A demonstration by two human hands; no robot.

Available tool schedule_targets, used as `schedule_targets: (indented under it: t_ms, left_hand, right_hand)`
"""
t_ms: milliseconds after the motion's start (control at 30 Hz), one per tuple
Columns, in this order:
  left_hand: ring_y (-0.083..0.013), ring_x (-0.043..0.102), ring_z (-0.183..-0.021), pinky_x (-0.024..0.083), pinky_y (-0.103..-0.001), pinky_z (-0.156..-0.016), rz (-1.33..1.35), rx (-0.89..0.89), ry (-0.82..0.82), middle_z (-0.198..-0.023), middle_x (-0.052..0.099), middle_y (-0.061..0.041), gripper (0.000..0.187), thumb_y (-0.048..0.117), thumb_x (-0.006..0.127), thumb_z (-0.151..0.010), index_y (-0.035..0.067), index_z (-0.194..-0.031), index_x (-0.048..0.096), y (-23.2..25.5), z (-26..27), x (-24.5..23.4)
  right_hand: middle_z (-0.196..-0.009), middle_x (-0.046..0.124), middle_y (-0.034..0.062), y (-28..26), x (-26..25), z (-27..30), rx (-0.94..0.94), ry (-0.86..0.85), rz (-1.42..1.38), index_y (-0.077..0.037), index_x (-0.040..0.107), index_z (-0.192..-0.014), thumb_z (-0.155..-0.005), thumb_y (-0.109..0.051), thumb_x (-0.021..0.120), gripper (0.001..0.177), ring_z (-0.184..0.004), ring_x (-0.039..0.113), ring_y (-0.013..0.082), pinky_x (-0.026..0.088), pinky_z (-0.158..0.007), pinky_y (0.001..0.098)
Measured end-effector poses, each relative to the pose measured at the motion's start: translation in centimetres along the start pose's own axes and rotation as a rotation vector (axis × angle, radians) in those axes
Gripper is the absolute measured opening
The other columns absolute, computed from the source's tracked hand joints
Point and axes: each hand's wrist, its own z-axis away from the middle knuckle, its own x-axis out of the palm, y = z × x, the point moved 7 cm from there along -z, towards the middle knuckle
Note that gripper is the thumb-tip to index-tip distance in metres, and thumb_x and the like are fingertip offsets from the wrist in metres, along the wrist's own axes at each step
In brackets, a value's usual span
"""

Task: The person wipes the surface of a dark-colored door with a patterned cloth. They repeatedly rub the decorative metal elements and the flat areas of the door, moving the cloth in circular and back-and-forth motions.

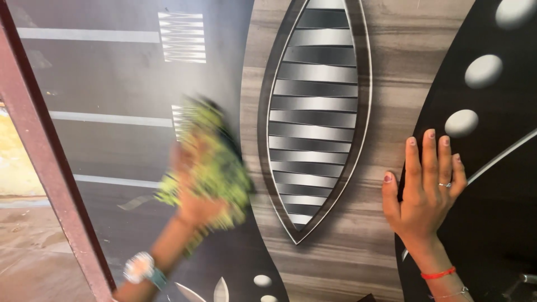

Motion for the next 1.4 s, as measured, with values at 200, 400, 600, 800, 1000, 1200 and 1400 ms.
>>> schedule_targets:
  t_ms: [200,400,600,800,1000,1200,1400]
  left_hand:
    - [-0.0249,0.043,-0.142,0.011,-0.055,-0.131,0.291,0.303,0.109,-0.148,0.048,-0.002,0.065,0.060,0.058,-0.100,0.022,-0.152,0.051,8.2,8.3,-2.8]
    - [-0.0404,0.037,-0.147,0.011,-0.061,-0.125,0.266,-0.239,0.204,-0.159,0.038,-0.018,0.078,0.055,0.050,-0.092,0.008,-0.154,0.041,-4.5,12.4,-1.3]
    - [-0.0415,0.021,-0.162,0.012,-0.056,-0.132,0.341,-0.904,0.447,-0.171,0.021,-0.024,0.071,0.045,0.037,-0.112,-0.004,-0.161,0.026,-10.3,20.1,-0.8]
    - [-0.0422,0.024,-0.160,0.013,-0.058,-0.131,0.279,-0.707,0.306,-0.161,0.036,-0.023,0.057,0.040,0.044,-0.106,-0.001,-0.145,0.043,-2.0,21.6,-1.6]
    - [-0.0429,0.027,-0.157,0.013,-0.060,-0.130,0.342,-0.469,0.424,-0.151,0.050,-0.022,0.045,0.034,0.050,-0.100,0.002,-0.129,0.060,1.6,10.0,-6.2]
    - [-0.0449,0.020,-0.157,0.010,-0.061,-0.127,0.376,-0.331,0.509,-0.153,0.053,-0.021,0.049,0.042,0.049,-0.100,0.004,-0.123,0.070,0.3,-3.5,-11.7]
    - [-0.0393,0.014,-0.161,0.008,-0.058,-0.131,0.338,-0.127,0.545,-0.169,0.038,-0.026,0.050,0.043,0.050,-0.107,0.004,-0.133,0.068,-0.4,-13.5,-17.9]
  right_hand:
    - [-0.165,0.043,0.0246,0.1,0.0,-0.1,-0.022,0.009,-0.011,0.004,0.053,-0.153,-0.107,-0.026,0.052,0.056,-0.158,0.031,0.0389,0.017,-0.127,0.0547]
    - [-0.166,0.042,0.0261,0.2,0.1,0.0,-0.020,0.002,-0.004,0.006,0.052,-0.154,-0.108,-0.026,0.051,0.056,-0.158,0.030,0.0404,0.017,-0.127,0.0554]
    - [-0.165,0.042,0.0262,-0.2,0.1,-0.4,-0.009,0.011,0.025,0.005,0.052,-0.155,-0.107,-0.026,0.049,0.057,-0.157,0.030,0.0412,0.018,-0.127,0.0562]
    - [-0.166,0.041,0.0265,-0.4,0.2,-0.1,-0.008,-0.010,0.034,0.006,0.050,-0.156,-0.109,-0.026,0.049,0.057,-0.158,0.030,0.0422,0.018,-0.127,0.0564]
    - [-0.165,0.042,0.0242,-0.4,-0.1,-0.4,-0.009,0.020,0.025,0.004,0.051,-0.154,-0.107,-0.027,0.049,0.056,-0.157,0.031,0.0400,0.018,-0.127,0.0562]
    - [-0.164,0.043,0.0229,-0.1,0.1,-0.1,0.000,0.025,0.006,0.002,0.053,-0.152,-0.106,-0.027,0.052,0.055,-0.156,0.032,0.0382,0.018,-0.127,0.0548]
    - [-0.163,0.045,0.0207,-0.1,0.1,-0.3,0.009,0.042,-0.001,0.001,0.054,-0.151,-0.105,-0.028,0.053,0.054,-0.155,0.033,0.0363,0.019,-0.126,0.0537]
